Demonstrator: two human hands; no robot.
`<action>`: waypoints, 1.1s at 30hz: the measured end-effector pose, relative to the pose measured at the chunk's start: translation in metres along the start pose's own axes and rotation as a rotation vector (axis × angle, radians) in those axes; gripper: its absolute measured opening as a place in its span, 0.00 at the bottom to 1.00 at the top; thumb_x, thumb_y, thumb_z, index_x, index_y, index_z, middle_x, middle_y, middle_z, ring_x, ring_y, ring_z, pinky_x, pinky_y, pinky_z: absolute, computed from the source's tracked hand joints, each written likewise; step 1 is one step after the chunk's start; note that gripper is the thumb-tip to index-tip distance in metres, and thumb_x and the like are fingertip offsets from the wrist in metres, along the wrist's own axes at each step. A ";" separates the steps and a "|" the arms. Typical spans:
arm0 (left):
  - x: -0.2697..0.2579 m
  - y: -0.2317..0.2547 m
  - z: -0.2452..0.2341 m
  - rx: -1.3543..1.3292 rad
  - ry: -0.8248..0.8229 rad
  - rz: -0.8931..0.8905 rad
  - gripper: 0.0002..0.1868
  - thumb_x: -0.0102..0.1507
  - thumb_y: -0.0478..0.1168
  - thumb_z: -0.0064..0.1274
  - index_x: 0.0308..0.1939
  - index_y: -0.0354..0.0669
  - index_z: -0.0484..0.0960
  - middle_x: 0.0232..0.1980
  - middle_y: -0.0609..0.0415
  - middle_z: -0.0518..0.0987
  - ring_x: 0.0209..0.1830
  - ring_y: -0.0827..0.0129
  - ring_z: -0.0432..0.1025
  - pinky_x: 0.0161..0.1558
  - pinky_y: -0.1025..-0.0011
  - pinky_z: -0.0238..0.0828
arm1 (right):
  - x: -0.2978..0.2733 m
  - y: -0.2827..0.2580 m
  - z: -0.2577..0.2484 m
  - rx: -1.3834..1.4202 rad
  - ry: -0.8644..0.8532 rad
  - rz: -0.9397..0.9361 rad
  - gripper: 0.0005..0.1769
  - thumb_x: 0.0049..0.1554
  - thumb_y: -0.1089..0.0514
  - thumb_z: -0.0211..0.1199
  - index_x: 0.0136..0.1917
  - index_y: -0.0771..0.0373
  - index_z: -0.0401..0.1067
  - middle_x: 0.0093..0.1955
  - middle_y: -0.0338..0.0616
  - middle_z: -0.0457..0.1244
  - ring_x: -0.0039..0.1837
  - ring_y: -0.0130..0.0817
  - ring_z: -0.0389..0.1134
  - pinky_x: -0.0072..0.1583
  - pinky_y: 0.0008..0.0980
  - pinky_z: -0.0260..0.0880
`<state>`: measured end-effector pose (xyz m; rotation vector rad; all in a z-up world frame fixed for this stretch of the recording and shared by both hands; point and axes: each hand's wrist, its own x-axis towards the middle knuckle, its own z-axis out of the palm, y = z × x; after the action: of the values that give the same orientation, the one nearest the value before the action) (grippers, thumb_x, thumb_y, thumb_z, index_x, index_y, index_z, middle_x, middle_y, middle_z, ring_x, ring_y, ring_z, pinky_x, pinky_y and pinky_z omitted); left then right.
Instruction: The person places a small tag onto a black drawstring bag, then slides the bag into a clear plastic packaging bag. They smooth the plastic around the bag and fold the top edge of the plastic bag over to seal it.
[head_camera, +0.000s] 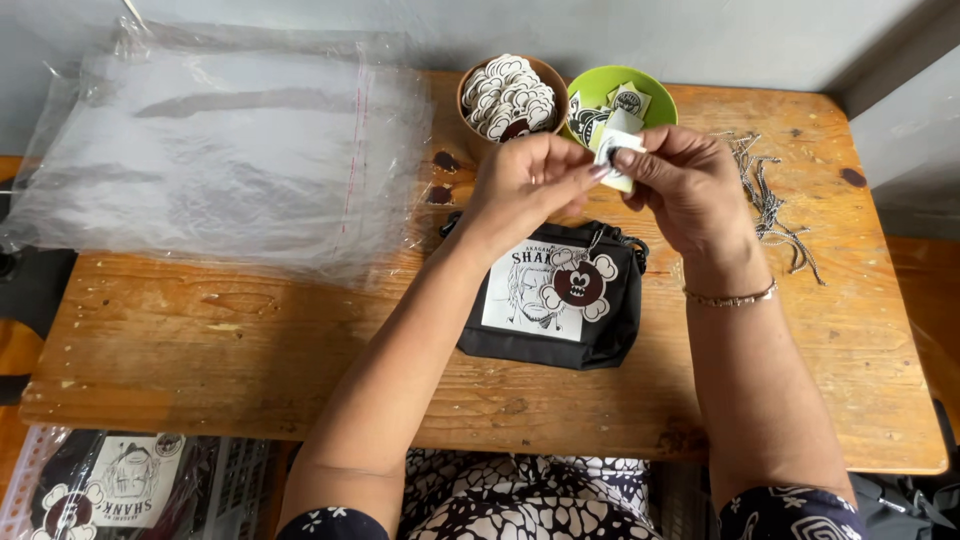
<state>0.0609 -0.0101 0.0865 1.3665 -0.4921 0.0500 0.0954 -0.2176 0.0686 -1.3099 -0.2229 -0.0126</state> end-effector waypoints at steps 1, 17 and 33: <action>-0.007 0.002 0.001 0.001 0.001 -0.002 0.10 0.64 0.35 0.61 0.44 0.31 0.81 0.34 0.44 0.81 0.31 0.66 0.80 0.33 0.72 0.83 | -0.006 0.000 0.003 0.001 0.000 0.002 0.08 0.57 0.68 0.73 0.42 0.70 0.74 0.34 0.50 0.66 0.32 0.31 0.70 0.34 0.20 0.72; 0.036 -0.051 0.006 0.109 0.241 -0.082 0.09 0.59 0.26 0.57 0.42 0.24 0.82 0.33 0.35 0.83 0.28 0.59 0.83 0.29 0.68 0.88 | 0.026 0.052 -0.021 -0.424 0.264 -0.322 0.09 0.69 0.63 0.65 0.48 0.72 0.76 0.39 0.55 0.65 0.42 0.30 0.65 0.42 0.28 0.68; -0.009 -0.038 0.018 1.013 0.190 0.685 0.07 0.58 0.27 0.58 0.31 0.44 0.83 0.39 0.53 0.74 0.39 0.61 0.75 0.38 0.68 0.75 | -0.028 0.008 0.004 -0.247 -0.091 0.022 0.11 0.64 0.64 0.64 0.40 0.70 0.72 0.27 0.47 0.59 0.29 0.25 0.57 0.31 0.20 0.53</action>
<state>0.0592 -0.0330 0.0498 2.0705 -0.8028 1.1038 0.0685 -0.2153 0.0571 -1.5606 -0.2916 0.0396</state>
